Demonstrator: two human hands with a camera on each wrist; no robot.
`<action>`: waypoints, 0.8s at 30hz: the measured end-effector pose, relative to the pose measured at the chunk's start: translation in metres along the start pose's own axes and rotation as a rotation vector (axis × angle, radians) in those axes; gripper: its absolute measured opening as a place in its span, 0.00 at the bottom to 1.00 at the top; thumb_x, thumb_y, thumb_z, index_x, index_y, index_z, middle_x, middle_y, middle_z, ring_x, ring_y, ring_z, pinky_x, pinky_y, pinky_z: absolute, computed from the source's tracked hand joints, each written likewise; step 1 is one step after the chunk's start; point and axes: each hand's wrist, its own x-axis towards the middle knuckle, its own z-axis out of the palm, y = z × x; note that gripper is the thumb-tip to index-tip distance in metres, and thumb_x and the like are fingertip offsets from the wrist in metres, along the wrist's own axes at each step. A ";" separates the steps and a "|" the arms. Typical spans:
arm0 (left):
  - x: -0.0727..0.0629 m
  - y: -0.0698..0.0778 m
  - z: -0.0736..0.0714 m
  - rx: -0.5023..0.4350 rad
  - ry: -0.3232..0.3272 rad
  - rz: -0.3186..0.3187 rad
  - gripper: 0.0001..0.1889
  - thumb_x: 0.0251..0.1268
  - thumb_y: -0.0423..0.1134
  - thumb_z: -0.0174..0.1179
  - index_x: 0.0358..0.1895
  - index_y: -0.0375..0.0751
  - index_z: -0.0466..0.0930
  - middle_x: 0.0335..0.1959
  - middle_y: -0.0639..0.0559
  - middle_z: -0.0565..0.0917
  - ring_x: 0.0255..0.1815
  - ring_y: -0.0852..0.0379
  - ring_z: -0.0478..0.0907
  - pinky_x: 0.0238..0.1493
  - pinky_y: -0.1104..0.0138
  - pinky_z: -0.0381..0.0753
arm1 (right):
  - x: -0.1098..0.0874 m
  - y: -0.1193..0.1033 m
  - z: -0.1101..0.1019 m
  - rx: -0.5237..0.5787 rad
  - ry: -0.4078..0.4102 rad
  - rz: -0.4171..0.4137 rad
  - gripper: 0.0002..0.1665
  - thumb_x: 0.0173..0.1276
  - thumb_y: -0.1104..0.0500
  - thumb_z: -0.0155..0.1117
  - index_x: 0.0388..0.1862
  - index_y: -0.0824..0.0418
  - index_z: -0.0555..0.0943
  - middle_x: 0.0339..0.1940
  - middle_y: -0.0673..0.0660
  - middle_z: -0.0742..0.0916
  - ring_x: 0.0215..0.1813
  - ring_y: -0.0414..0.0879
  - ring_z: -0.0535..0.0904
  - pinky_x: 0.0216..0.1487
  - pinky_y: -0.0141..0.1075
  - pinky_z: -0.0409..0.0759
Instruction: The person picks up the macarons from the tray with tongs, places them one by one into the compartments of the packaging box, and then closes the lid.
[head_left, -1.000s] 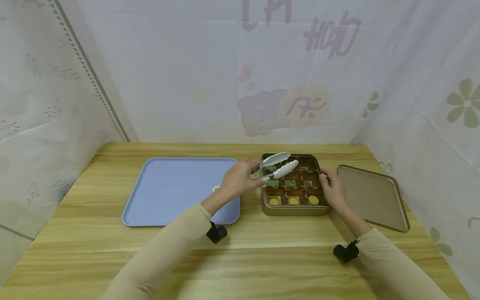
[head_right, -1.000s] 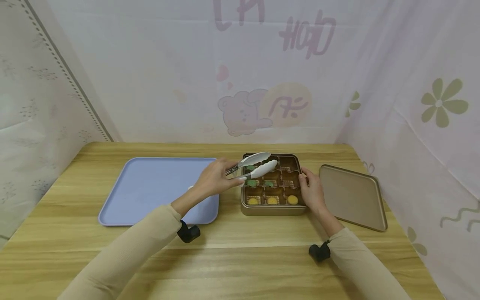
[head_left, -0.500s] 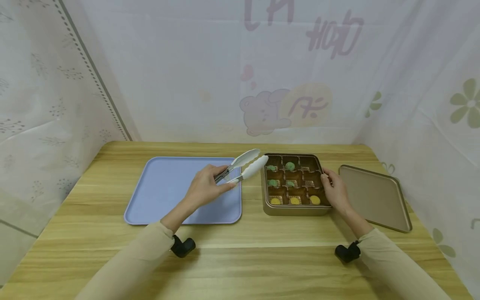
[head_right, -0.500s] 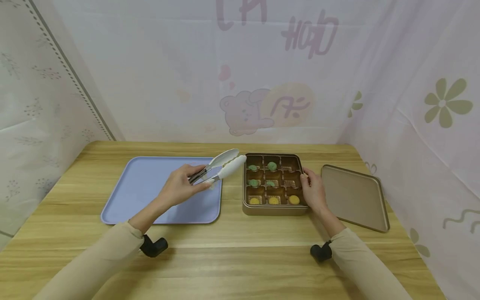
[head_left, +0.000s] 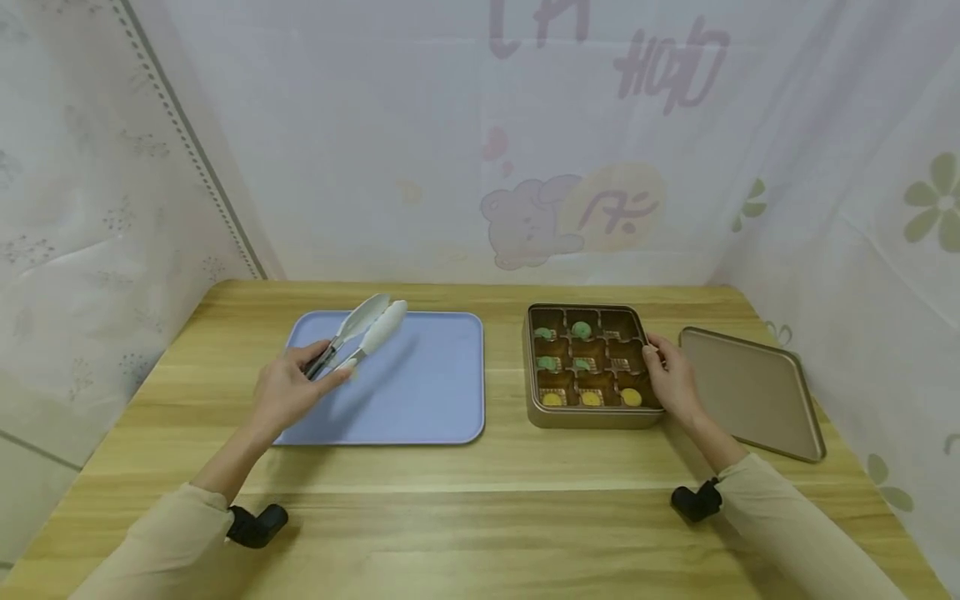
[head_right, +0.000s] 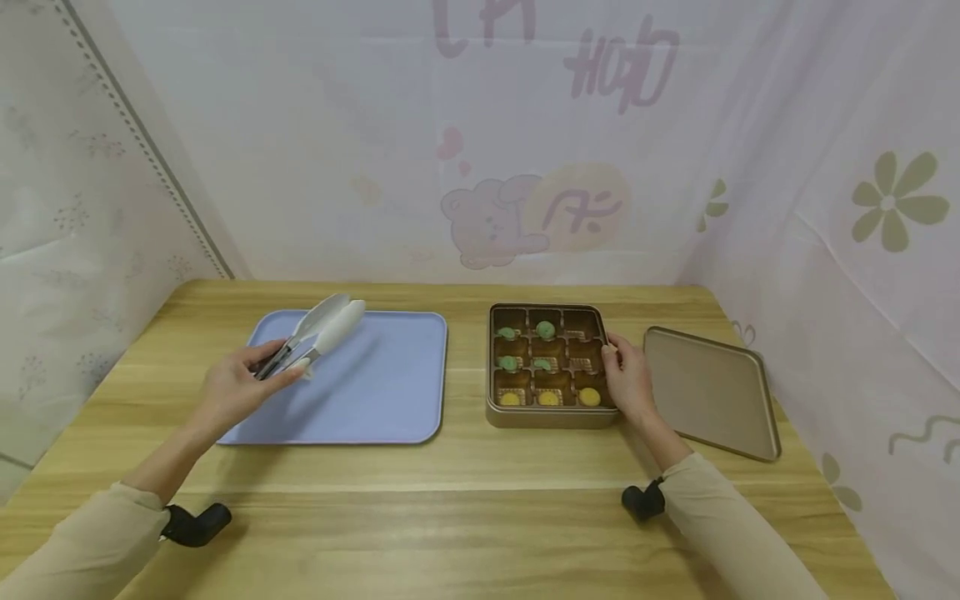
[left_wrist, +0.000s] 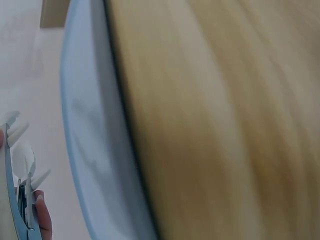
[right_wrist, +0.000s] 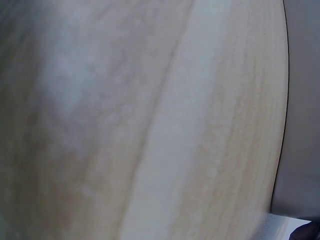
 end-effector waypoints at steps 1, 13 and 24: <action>-0.001 -0.006 -0.004 0.003 0.011 -0.012 0.34 0.58 0.49 0.65 0.63 0.30 0.70 0.55 0.28 0.75 0.43 0.43 0.72 0.32 0.65 0.67 | 0.000 0.000 0.000 0.000 0.001 0.002 0.24 0.76 0.59 0.44 0.63 0.73 0.69 0.39 0.67 0.79 0.34 0.43 0.69 0.35 0.35 0.69; -0.010 -0.068 -0.039 -0.051 0.076 -0.133 0.36 0.61 0.49 0.62 0.62 0.21 0.65 0.55 0.23 0.73 0.40 0.59 0.77 0.29 0.85 0.66 | 0.001 0.000 0.000 -0.012 0.026 -0.022 0.22 0.76 0.60 0.46 0.61 0.74 0.71 0.36 0.67 0.80 0.32 0.43 0.69 0.32 0.34 0.67; -0.015 -0.104 -0.056 0.013 0.085 -0.295 0.41 0.64 0.55 0.56 0.68 0.25 0.57 0.53 0.21 0.73 0.28 0.70 0.65 0.23 0.73 0.68 | 0.001 -0.001 0.000 -0.019 0.016 -0.011 0.23 0.76 0.60 0.45 0.62 0.73 0.70 0.36 0.66 0.79 0.32 0.44 0.68 0.33 0.36 0.67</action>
